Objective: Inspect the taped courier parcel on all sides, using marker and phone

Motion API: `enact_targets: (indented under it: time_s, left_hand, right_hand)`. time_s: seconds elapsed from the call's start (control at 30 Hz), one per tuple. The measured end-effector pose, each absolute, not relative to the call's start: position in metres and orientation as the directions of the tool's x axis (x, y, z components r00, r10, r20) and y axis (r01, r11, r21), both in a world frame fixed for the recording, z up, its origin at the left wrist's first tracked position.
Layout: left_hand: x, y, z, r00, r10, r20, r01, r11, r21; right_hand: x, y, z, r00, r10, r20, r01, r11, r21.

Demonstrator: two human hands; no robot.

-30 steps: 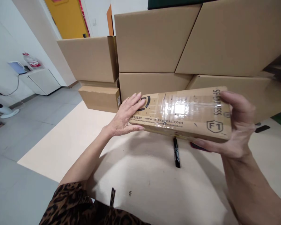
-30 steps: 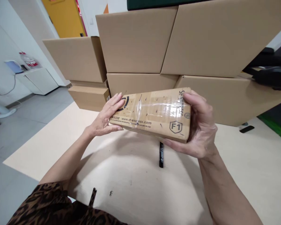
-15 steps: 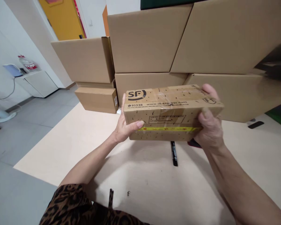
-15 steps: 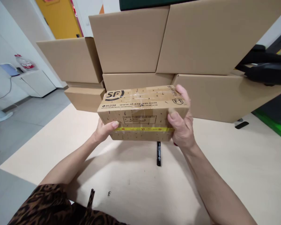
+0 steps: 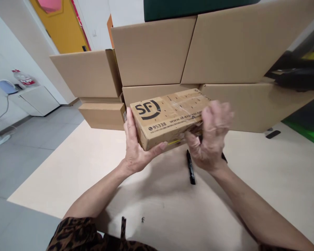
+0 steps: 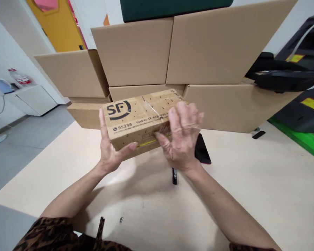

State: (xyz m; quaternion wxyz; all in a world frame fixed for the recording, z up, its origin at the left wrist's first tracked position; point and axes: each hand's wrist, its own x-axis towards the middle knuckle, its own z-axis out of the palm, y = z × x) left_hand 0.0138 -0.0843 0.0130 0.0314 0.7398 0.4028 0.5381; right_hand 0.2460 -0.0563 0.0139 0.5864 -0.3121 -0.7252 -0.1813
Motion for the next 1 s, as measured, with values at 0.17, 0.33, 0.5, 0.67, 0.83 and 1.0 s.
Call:
enact_targets:
  time_s: [0.17, 0.33, 0.5, 0.67, 0.83, 1.0]
  left_hand:
    - [0.015, -0.079, 0.004, -0.041, 0.575, 0.817, 0.617, -0.629, 0.474]
    - [0.014, -0.077, 0.006, -0.066, 0.574, 0.816, 0.621, -0.617, 0.484]
    - [0.015, -0.079, 0.009, -0.026, 0.534, 0.845, 0.665, -0.622, 0.413]
    - [0.02, -0.078, 0.002, 0.113, 0.407, 0.907, 0.753, -0.63, 0.189]
    - [0.022, -0.076, 0.0, 0.227, 0.268, 0.936, 0.75, -0.661, 0.008]
    - [0.02, -0.077, 0.003, 0.391, 0.232, 0.891, 0.686, -0.718, -0.115]
  right_hand:
    - [0.201, -0.086, 0.009, -0.263, 0.275, 0.925, 0.567, 0.82, -0.082]
    - [0.182, -0.091, 0.022, -0.341, 0.128, 0.931, 0.534, 0.842, 0.079]
    - [0.202, -0.072, 0.031, -0.393, 0.14, 0.909, 0.466, 0.883, 0.066]
    - [0.228, -0.055, 0.034, -0.445, 0.385, 0.809, 0.424, 0.886, -0.188]
    - [0.234, -0.054, 0.039, -0.487, 0.454, 0.746, 0.414, 0.872, -0.261]
    - [0.229, -0.065, 0.044, -0.474, 0.42, 0.773, 0.395, 0.887, -0.24]
